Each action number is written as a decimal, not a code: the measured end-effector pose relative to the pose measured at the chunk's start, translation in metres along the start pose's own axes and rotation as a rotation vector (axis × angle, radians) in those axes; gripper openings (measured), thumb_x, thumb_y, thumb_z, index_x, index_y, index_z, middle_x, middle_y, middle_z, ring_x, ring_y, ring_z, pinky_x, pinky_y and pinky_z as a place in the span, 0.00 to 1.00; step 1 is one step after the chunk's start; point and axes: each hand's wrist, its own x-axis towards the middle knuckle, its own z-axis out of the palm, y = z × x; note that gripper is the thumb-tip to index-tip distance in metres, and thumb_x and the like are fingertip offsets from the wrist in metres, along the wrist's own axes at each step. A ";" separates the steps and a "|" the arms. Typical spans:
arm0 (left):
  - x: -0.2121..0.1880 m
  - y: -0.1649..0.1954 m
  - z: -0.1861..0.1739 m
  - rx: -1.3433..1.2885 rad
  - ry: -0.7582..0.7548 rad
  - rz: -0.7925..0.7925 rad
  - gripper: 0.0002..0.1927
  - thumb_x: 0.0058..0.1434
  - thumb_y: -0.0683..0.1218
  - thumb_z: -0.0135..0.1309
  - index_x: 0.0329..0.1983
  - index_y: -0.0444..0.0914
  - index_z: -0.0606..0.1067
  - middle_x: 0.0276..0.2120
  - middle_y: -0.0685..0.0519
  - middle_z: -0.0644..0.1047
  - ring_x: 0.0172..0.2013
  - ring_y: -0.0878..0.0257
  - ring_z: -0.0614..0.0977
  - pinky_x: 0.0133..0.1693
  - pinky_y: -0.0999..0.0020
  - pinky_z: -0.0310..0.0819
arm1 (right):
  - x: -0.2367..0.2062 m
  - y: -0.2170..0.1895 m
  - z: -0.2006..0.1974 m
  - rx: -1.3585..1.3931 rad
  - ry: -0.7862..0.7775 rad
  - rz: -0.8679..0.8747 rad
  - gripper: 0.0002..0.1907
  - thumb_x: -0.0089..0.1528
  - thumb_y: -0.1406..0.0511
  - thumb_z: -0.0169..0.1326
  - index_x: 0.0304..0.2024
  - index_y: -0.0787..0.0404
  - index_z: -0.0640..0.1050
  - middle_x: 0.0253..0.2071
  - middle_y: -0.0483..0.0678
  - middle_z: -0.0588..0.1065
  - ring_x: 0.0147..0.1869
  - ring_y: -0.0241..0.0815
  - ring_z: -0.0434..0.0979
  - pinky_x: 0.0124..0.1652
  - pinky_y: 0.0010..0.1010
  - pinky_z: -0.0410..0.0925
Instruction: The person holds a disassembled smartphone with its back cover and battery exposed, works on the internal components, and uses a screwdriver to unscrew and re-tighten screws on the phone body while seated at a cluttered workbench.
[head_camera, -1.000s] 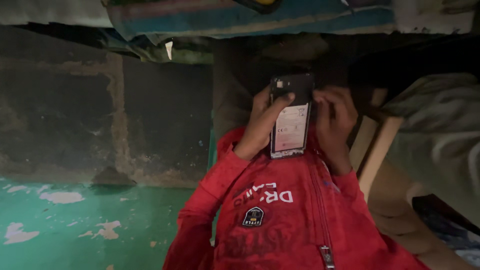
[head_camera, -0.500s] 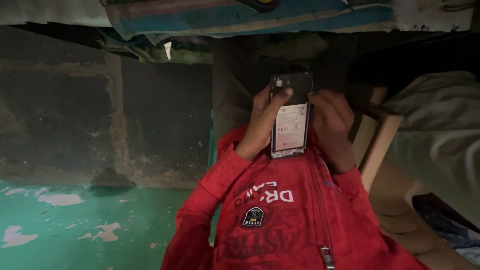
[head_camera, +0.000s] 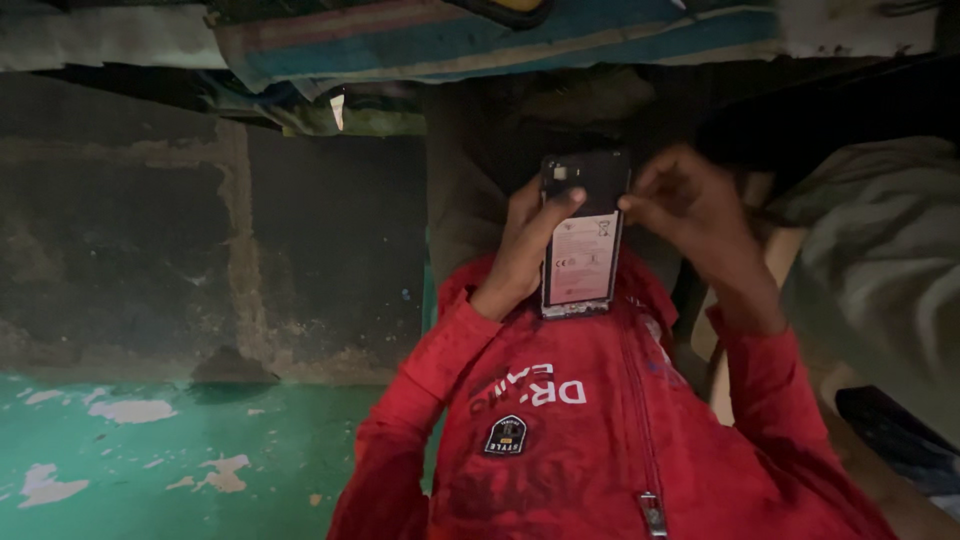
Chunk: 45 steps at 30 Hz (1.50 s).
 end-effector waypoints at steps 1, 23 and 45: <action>-0.001 0.001 0.001 0.003 -0.011 0.002 0.19 0.69 0.51 0.55 0.55 0.33 0.72 0.42 0.48 0.79 0.40 0.63 0.82 0.41 0.69 0.80 | 0.002 0.004 -0.003 0.025 -0.014 0.014 0.10 0.63 0.72 0.62 0.44 0.61 0.74 0.40 0.46 0.77 0.44 0.35 0.80 0.45 0.29 0.75; -0.008 -0.004 -0.009 -0.224 0.016 -0.053 0.15 0.71 0.46 0.54 0.55 0.32 0.74 0.44 0.48 0.80 0.42 0.61 0.84 0.45 0.68 0.81 | 0.138 -0.008 -0.019 -1.072 0.100 -0.727 0.09 0.74 0.71 0.54 0.56 0.67 0.78 0.49 0.58 0.78 0.54 0.56 0.78 0.52 0.43 0.71; -0.001 -0.024 -0.029 -0.250 0.061 -0.120 0.24 0.77 0.58 0.44 0.58 0.31 0.72 0.50 0.47 0.77 0.51 0.59 0.79 0.54 0.63 0.76 | 0.098 0.009 -0.005 -0.414 0.295 -0.600 0.08 0.73 0.76 0.56 0.52 0.65 0.72 0.43 0.50 0.75 0.47 0.40 0.78 0.49 0.30 0.73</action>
